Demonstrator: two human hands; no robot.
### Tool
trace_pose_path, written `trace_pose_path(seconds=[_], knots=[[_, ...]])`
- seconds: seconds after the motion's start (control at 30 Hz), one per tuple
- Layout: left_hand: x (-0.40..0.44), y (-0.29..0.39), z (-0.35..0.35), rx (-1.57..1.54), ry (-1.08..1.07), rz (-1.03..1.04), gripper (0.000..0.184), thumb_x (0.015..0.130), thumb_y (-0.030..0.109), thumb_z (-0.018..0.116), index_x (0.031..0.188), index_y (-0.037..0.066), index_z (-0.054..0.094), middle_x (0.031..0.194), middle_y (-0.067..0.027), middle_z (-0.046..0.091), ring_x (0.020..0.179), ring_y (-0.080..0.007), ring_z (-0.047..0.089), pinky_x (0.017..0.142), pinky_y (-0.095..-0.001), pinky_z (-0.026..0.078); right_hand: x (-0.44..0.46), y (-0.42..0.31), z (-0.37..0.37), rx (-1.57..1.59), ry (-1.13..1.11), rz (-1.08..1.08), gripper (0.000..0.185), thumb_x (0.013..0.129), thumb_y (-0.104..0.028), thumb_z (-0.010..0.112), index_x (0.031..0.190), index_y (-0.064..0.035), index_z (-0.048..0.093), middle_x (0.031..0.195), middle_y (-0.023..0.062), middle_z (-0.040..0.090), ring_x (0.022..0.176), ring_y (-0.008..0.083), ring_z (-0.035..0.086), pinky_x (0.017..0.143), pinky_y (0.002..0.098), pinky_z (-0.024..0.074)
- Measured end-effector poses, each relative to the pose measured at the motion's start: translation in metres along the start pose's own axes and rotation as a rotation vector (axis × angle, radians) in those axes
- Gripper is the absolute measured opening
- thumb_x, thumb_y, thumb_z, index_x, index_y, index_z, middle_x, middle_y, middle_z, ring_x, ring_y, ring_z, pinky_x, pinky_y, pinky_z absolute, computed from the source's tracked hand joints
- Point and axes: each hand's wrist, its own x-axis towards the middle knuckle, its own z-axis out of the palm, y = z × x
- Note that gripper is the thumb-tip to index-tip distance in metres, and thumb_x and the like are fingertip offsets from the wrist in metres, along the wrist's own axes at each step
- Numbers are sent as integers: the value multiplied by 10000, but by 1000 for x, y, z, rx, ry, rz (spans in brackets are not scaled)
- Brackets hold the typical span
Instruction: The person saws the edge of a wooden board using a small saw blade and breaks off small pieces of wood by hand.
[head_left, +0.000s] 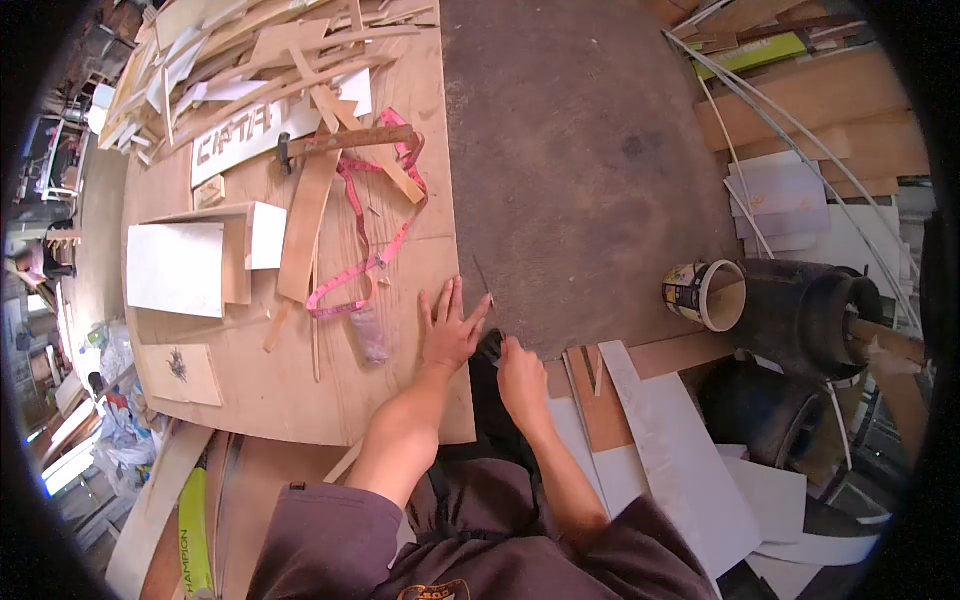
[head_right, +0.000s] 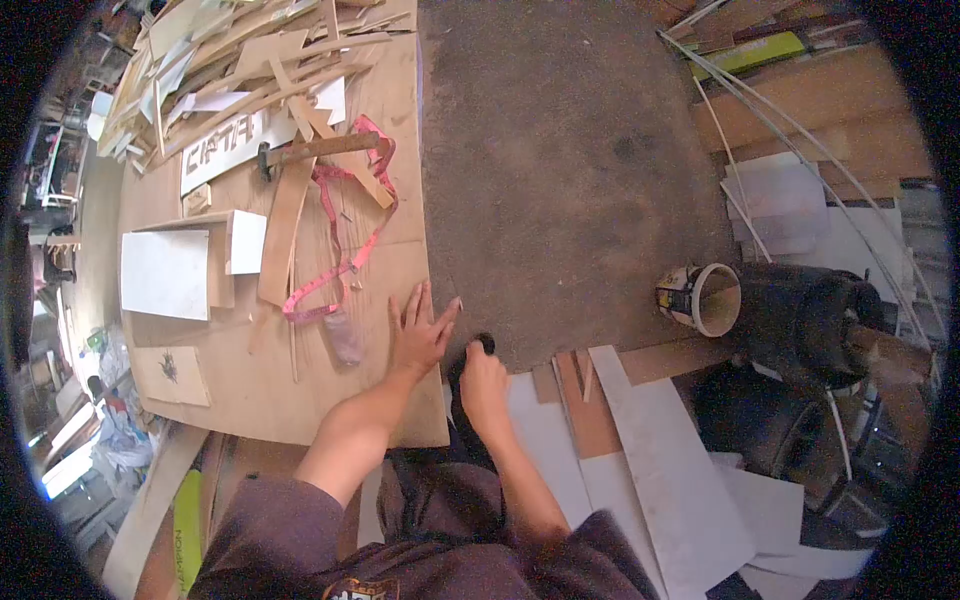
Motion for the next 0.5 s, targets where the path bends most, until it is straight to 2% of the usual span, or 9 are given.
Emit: trace_pose_path(seconds=[0.07, 0.1, 0.17, 0.2, 0.33, 0.4, 0.5], knots=[[-2, 2, -1, -19, -10, -13, 476, 939, 353, 550, 1409, 375, 476, 1558, -191, 290, 1467, -311, 230, 1138, -680, 70, -19, -8, -17, 5, -45, 98, 173, 960, -134, 499, 931, 10, 591, 814, 275, 656, 789, 471, 646, 677, 554, 513], [-1, -1, -2, -27, -10, -2, 475, 939, 354, 548, 1408, 383, 474, 1559, -189, 290, 1467, -310, 230, 1138, -682, 71, -11, -3, -2, 13, -48, 101, 173, 960, -134, 499, 931, 10, 591, 814, 275, 656, 789, 471, 646, 677, 554, 513], [2, -3, 1, -7, -1, 4, 474, 941, 358, 542, 1410, 385, 472, 1561, -186, 287, 1466, -308, 232, 1138, -681, 73, 37, 11, 38, 55, 96, -89, 188, 964, -143, 499, 971, 13, 603, 822, 282, 658, 803, 472, 646, 694, 561, 510], [0, -2, 2, -2, -1, 0, 474, 943, 363, 535, 1411, 387, 469, 1563, -182, 284, 1465, -306, 234, 1139, -680, 76, 54, 5, 42, 60, 20, -27, 202, 968, -154, 496, 972, 8, 616, 828, 291, 655, 812, 477, 641, 706, 564, 507], [6, 0, 2, -27, -12, -28, 475, 950, 372, 522, 1420, 392, 457, 1569, -176, 274, 1467, -299, 232, 1140, -679, 78, 12, -1, 3, 75, 41, -8, 238, 973, -169, 484, 924, 21, 617, 831, 299, 650, 822, 481, 639, 712, 560, 511], [0, 0, -6, 24, -38, -8, 476, 956, 377, 515, 1427, 395, 445, 1572, -173, 269, 1471, -296, 227, 1138, -682, 79, -17, -5, -16, 83, -47, 106, 268, 981, -177, 467, 891, 26, 616, 832, 298, 648, 828, 483, 636, 709, 558, 510], [0, -3, 2, -8, -41, -14, 485, 957, 374, 512, 1435, 398, 433, 1570, -180, 268, 1474, -295, 221, 1133, -688, 81, 23, -1, 19, 79, 37, 44, 254, 980, -185, 479, 912, 13, 624, 833, 297, 648, 828, 492, 631, 708, 565, 503]])
